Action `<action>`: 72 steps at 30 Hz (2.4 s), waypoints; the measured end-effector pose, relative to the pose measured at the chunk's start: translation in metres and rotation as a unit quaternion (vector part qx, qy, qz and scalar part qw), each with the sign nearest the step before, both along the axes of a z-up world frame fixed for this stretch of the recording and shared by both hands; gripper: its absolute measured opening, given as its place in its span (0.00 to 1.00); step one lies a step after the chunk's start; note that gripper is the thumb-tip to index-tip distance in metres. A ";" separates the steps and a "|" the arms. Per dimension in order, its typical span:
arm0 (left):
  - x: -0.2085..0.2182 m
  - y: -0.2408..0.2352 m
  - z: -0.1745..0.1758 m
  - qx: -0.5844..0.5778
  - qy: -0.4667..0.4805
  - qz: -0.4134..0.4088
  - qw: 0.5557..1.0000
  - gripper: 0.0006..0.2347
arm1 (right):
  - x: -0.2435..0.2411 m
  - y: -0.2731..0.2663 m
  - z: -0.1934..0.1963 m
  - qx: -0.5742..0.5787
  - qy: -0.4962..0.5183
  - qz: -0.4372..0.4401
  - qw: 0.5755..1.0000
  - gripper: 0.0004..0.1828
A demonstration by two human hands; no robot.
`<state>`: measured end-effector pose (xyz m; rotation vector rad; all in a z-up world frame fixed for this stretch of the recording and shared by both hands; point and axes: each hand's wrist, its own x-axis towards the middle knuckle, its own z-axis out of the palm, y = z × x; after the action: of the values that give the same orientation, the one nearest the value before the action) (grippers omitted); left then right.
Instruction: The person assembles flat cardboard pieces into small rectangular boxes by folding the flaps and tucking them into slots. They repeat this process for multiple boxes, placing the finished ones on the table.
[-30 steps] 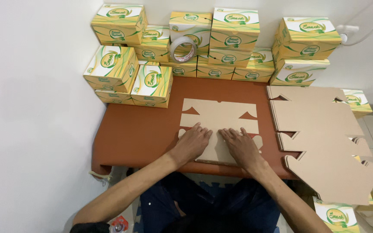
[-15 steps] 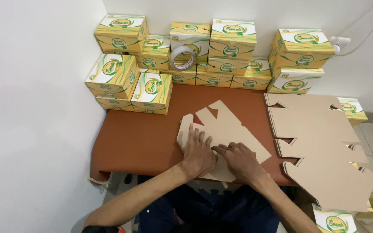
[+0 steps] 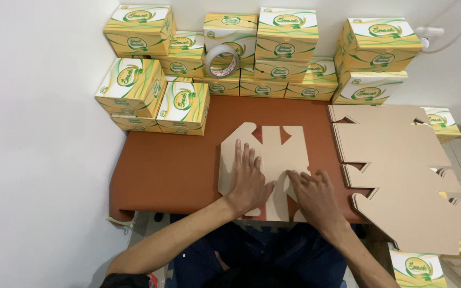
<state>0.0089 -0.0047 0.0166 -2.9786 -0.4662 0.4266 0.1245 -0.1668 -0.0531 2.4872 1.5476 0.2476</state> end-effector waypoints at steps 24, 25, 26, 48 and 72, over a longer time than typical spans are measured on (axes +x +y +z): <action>0.049 0.105 -0.131 0.157 -0.297 -0.261 0.905 0.23 | -0.018 -0.021 0.005 0.220 0.314 0.100 0.918 0.19; 0.049 0.106 -0.128 0.157 -0.297 -0.261 0.905 0.23 | -0.020 -0.021 0.006 0.219 0.314 0.100 0.918 0.19; 0.048 0.106 -0.126 0.145 -0.308 -0.259 0.904 0.23 | -0.021 -0.021 0.006 0.222 0.317 0.100 0.917 0.19; -0.024 0.015 -0.068 -0.203 -0.162 -0.203 0.944 0.24 | -0.024 -0.027 0.036 0.323 0.297 -0.224 0.870 0.42; -0.025 0.012 -0.098 -0.037 -0.311 -0.245 0.918 0.20 | -0.063 0.004 0.023 0.260 0.414 -0.192 0.851 0.35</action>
<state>-0.0158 0.0071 -0.0815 -3.0867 0.2806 -0.5728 0.0617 -0.1632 -0.0305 3.5602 1.2311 -0.6513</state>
